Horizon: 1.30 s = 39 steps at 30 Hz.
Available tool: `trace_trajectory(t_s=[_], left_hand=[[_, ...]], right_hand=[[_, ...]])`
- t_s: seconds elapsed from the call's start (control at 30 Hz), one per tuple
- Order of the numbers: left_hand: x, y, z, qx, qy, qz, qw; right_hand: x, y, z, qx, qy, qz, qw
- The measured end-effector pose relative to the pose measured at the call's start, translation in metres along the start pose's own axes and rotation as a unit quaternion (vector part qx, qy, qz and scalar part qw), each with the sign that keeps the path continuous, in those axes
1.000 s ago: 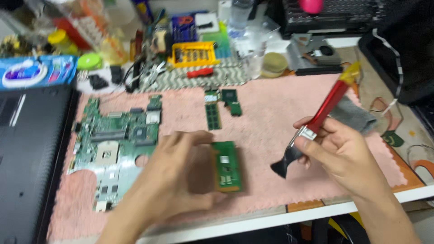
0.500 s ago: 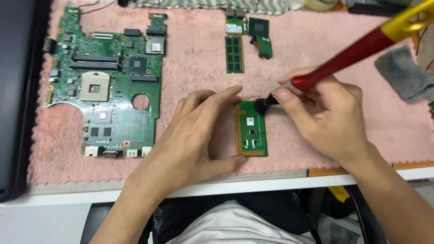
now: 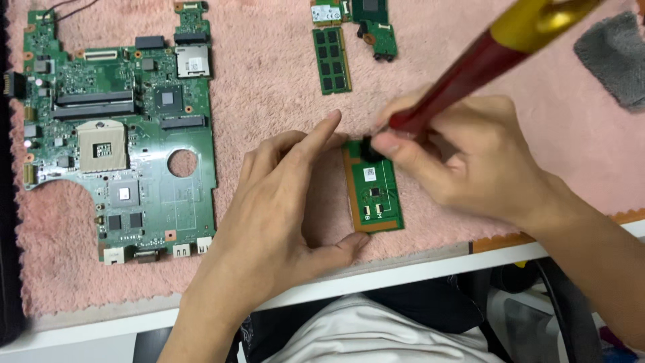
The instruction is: The person uses a brush to clean dust from RAM modules and other small computer circuit boards on a pink towel, moving each component aside after cleaning.
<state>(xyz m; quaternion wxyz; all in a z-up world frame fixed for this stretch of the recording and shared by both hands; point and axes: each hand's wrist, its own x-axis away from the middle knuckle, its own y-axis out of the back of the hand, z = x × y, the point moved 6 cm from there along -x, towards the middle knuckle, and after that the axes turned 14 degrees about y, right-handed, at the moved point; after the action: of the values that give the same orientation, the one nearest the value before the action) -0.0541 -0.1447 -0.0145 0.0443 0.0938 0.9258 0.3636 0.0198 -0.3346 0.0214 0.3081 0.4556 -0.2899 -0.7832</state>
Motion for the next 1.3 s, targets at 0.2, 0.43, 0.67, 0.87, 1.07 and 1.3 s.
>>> trace_trajectory(t_s=[0.2, 0.43, 0.67, 0.87, 1.07, 1.3], left_hand=[[0.005, -0.004, -0.006, -0.015, -0.005, -0.034, 0.999], [0.016, -0.009, -0.009, -0.008, 0.013, -0.086, 0.996], [0.026, -0.011, -0.010, 0.019, 0.030, -0.137, 0.990], [0.042, -0.013, -0.018, 0.005, 0.011, -0.182, 0.983], [0.055, -0.021, -0.020, 0.001, -0.046, -0.145, 0.988], [0.061, -0.028, -0.021, -0.063, -0.090, -0.135, 0.985]], right_hand=[[0.011, 0.003, -0.014, -0.011, -0.036, -0.025, 0.999], [0.009, -0.002, -0.011, -0.084, -0.082, -0.005, 0.993], [0.002, -0.005, -0.006, -0.077, -0.075, 0.000, 0.994], [-0.004, -0.014, -0.006, -0.073, -0.039, -0.009, 0.997], [0.002, -0.013, -0.007, -0.090, -0.038, 0.002, 0.995], [0.013, -0.010, -0.012, -0.110, -0.042, 0.047, 0.992]])
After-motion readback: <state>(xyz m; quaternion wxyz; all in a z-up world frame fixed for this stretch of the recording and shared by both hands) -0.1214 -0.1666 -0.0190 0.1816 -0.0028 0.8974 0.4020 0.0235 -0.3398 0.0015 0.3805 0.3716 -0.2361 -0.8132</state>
